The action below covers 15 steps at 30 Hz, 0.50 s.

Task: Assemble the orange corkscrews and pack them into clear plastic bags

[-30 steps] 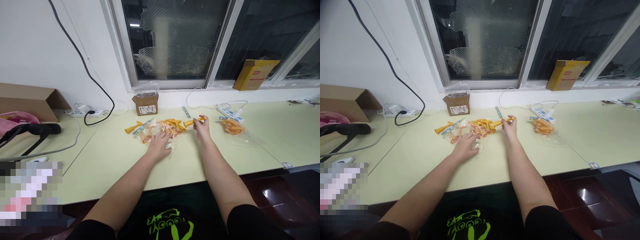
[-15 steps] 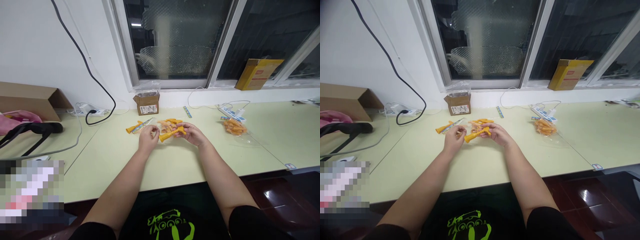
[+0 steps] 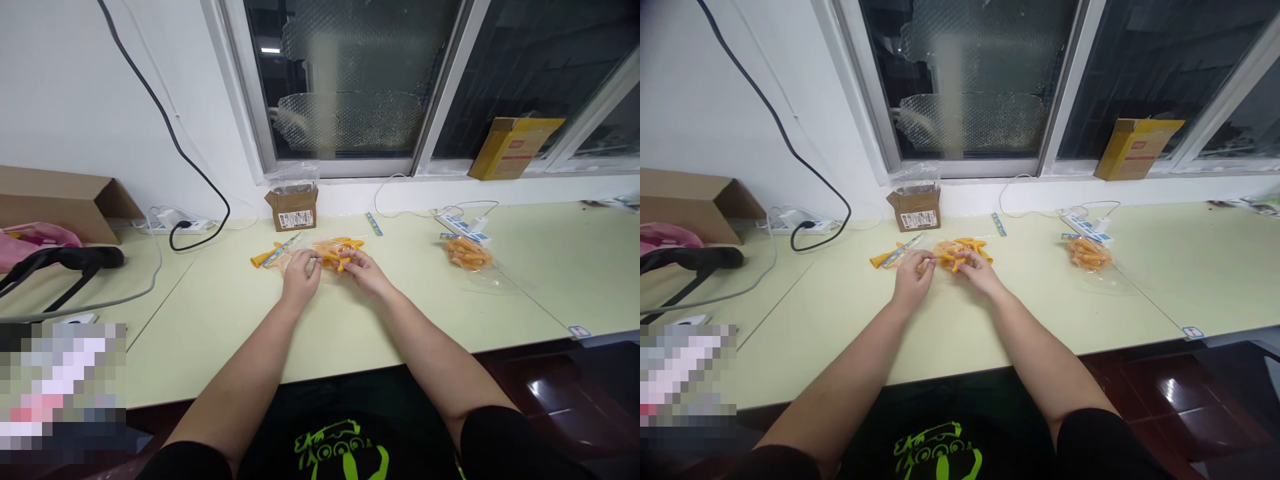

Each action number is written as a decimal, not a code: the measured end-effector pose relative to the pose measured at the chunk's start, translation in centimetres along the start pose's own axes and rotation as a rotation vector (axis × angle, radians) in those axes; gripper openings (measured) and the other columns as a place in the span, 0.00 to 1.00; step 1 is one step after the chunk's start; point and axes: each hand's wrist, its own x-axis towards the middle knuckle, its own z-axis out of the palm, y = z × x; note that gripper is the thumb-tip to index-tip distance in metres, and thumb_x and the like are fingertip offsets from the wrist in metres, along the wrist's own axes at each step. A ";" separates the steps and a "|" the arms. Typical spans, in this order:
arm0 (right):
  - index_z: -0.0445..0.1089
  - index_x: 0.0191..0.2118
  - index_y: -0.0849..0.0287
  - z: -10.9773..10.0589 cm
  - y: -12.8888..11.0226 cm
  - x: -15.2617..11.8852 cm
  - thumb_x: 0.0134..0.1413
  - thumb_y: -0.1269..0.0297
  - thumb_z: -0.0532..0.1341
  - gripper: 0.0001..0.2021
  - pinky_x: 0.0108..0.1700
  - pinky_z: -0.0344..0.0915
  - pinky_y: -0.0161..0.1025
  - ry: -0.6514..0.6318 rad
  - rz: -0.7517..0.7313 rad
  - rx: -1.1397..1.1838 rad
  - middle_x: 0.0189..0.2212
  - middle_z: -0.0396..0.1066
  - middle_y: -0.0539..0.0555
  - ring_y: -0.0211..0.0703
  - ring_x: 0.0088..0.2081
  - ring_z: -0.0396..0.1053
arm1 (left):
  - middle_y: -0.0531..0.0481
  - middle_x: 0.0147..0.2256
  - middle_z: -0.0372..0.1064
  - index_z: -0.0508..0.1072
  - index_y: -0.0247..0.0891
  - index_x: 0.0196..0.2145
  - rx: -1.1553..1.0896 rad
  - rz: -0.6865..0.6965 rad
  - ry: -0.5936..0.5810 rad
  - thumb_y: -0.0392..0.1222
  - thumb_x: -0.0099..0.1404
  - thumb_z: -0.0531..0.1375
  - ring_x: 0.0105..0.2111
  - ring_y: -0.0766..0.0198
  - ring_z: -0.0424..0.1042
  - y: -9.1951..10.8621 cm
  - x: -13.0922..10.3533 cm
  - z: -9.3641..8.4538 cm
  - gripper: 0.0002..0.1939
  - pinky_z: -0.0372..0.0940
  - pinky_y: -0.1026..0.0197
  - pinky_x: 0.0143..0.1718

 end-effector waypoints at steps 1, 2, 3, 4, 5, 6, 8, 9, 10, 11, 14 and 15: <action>0.75 0.40 0.53 0.7 0.5 0.0 0.46 0.59 0.74 0.15 0.56 0.73 0.50 0.005 0.040 0.057 0.42 0.79 0.54 0.50 0.49 0.77 | 0.46 0.41 0.75 0.74 0.40 0.40 -0.002 0.016 -0.008 0.39 0.71 0.58 0.45 0.56 0.74 0.1 0.0 0.2 0.05 0.69 0.51 0.50; 0.74 0.40 0.53 1.3 0.8 -0.1 0.45 0.59 0.74 0.15 0.55 0.74 0.49 0.003 0.075 0.092 0.41 0.78 0.55 0.49 0.48 0.77 | 0.46 0.41 0.75 0.74 0.40 0.41 -0.004 0.027 -0.017 0.39 0.71 0.57 0.46 0.56 0.74 0.3 -0.1 0.3 0.05 0.69 0.51 0.50; 0.74 0.41 0.53 1.8 1.2 -0.2 0.46 0.59 0.74 0.16 0.54 0.75 0.49 -0.017 0.096 0.099 0.40 0.78 0.54 0.48 0.46 0.78 | 0.46 0.42 0.75 0.74 0.40 0.41 -0.006 0.034 -0.027 0.39 0.72 0.57 0.46 0.56 0.74 0.4 -0.2 0.4 0.05 0.69 0.51 0.50; 0.74 0.42 0.53 2.3 1.4 -0.4 0.47 0.58 0.74 0.17 0.54 0.75 0.48 -0.059 0.099 0.083 0.40 0.78 0.54 0.47 0.46 0.78 | 0.46 0.42 0.75 0.73 0.40 0.41 -0.007 0.040 -0.040 0.39 0.72 0.57 0.46 0.56 0.74 0.6 -0.2 0.5 0.05 0.69 0.51 0.50; 0.74 0.44 0.53 2.6 1.6 -0.5 0.49 0.58 0.73 0.17 0.54 0.75 0.48 -0.119 0.081 0.045 0.39 0.77 0.54 0.47 0.45 0.77 | 0.46 0.41 0.75 0.73 0.40 0.41 -0.005 0.047 -0.057 0.39 0.72 0.57 0.46 0.55 0.74 0.8 -0.3 0.6 0.05 0.69 0.52 0.49; 0.74 0.46 0.53 2.8 1.7 -0.7 0.51 0.57 0.71 0.17 0.53 0.75 0.48 -0.183 0.047 -0.011 0.39 0.77 0.53 0.47 0.44 0.77 | 0.46 0.41 0.76 0.73 0.40 0.41 -0.003 0.056 -0.076 0.39 0.72 0.57 0.46 0.55 0.75 1.1 -0.3 0.6 0.05 0.69 0.52 0.49; 0.73 0.46 0.54 3.1 1.9 -0.9 0.55 0.56 0.68 0.14 0.52 0.74 0.49 -0.271 -0.045 -0.160 0.38 0.77 0.53 0.48 0.44 0.76 | 0.46 0.42 0.76 0.73 0.41 0.42 0.004 0.081 -0.111 0.38 0.72 0.56 0.46 0.55 0.74 1.6 -0.5 0.7 0.06 0.69 0.52 0.49; 0.73 0.44 0.54 3.1 2.0 -1.0 0.56 0.56 0.67 0.13 0.51 0.74 0.50 -0.282 -0.089 -0.238 0.38 0.76 0.53 0.49 0.44 0.75 | 0.46 0.42 0.76 0.73 0.41 0.42 0.006 0.095 -0.124 0.38 0.72 0.56 0.46 0.55 0.74 1.9 -0.6 0.7 0.06 0.69 0.52 0.49; 0.73 0.42 0.55 3.0 2.1 -1.0 0.57 0.56 0.66 0.11 0.50 0.74 0.51 -0.270 -0.123 -0.306 0.37 0.76 0.54 0.49 0.43 0.75 | 0.46 0.42 0.76 0.73 0.41 0.42 0.008 0.108 -0.134 0.38 0.73 0.56 0.45 0.56 0.74 2.2 -0.6 0.8 0.06 0.69 0.52 0.49; 0.72 0.40 0.55 3.0 2.2 -0.9 0.57 0.56 0.66 0.10 0.50 0.74 0.51 -0.246 -0.148 -0.352 0.36 0.76 0.54 0.50 0.42 0.75 | 0.46 0.42 0.76 0.73 0.40 0.42 0.009 0.118 -0.140 0.38 0.73 0.56 0.45 0.56 0.74 2.4 -0.7 0.8 0.06 0.70 0.52 0.48; 0.71 0.40 0.55 3.0 2.5 -0.3 0.57 0.56 0.65 0.10 0.46 0.74 0.50 -0.184 -0.170 -0.320 0.33 0.75 0.54 0.49 0.38 0.74 | 0.46 0.42 0.76 0.73 0.40 0.43 0.014 0.134 -0.137 0.38 0.73 0.55 0.46 0.56 0.74 3.0 -0.9 0.9 0.07 0.69 0.52 0.48; 0.70 0.41 0.54 3.1 2.5 -0.1 0.56 0.55 0.65 0.11 0.45 0.74 0.50 -0.162 -0.169 -0.272 0.33 0.75 0.53 0.48 0.37 0.74 | 0.45 0.42 0.76 0.73 0.40 0.43 0.014 0.137 -0.133 0.38 0.73 0.55 0.46 0.56 0.74 3.2 -1.0 0.9 0.07 0.69 0.52 0.49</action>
